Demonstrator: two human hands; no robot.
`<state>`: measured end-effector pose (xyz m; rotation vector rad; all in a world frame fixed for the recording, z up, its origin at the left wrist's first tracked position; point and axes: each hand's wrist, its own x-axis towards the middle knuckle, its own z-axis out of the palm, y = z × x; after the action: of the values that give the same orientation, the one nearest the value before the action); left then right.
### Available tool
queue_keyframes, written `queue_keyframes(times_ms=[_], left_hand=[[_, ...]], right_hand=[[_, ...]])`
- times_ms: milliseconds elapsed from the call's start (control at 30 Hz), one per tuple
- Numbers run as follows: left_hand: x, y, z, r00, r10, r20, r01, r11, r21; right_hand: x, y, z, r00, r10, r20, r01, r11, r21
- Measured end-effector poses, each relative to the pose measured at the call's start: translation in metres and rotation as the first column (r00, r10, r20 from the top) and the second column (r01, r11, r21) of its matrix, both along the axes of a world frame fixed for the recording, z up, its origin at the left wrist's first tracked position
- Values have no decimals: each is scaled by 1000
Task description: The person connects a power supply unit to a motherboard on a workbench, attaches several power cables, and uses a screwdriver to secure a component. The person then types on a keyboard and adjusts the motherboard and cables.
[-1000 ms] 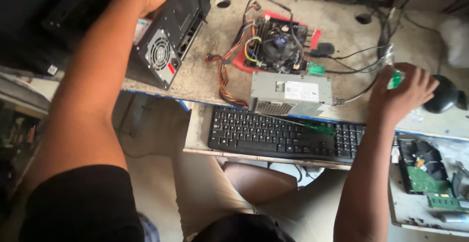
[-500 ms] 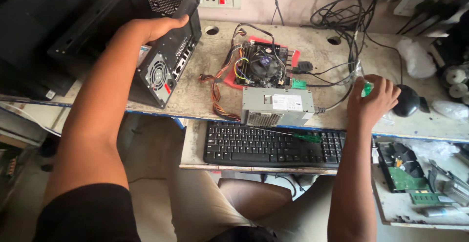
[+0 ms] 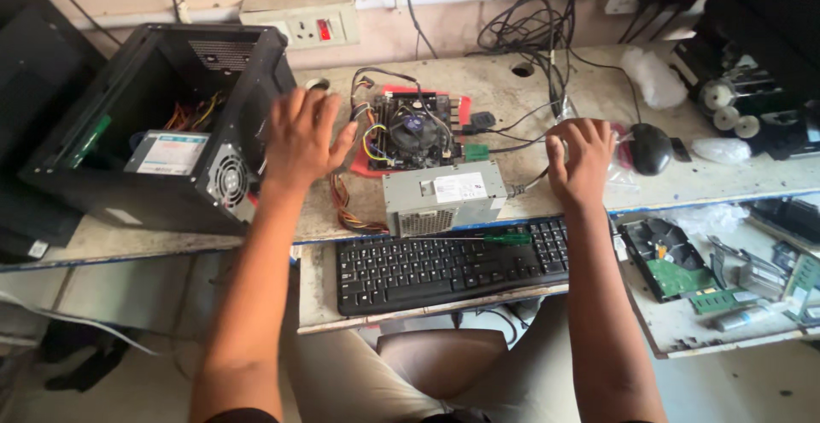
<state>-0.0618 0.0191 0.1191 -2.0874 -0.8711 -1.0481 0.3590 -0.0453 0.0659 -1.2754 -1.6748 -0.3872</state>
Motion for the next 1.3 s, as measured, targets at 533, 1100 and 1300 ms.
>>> queue_keyframes(times_ms=[533,1100,1300], left_hand=[[-29,27,-50,905,-148,398,269,925,-269],[-33,28,-54,920,-119,373,247,917,-314],[-34,31,-56,927,-109,360,231,920,-317]], right_hand=[[-7,4,2,999,-40,-21,40,999,6],[-5,15,-6,999,-26,-29,25,999,-24],[2,24,-14,997,-81,-19,81,997,-2]])
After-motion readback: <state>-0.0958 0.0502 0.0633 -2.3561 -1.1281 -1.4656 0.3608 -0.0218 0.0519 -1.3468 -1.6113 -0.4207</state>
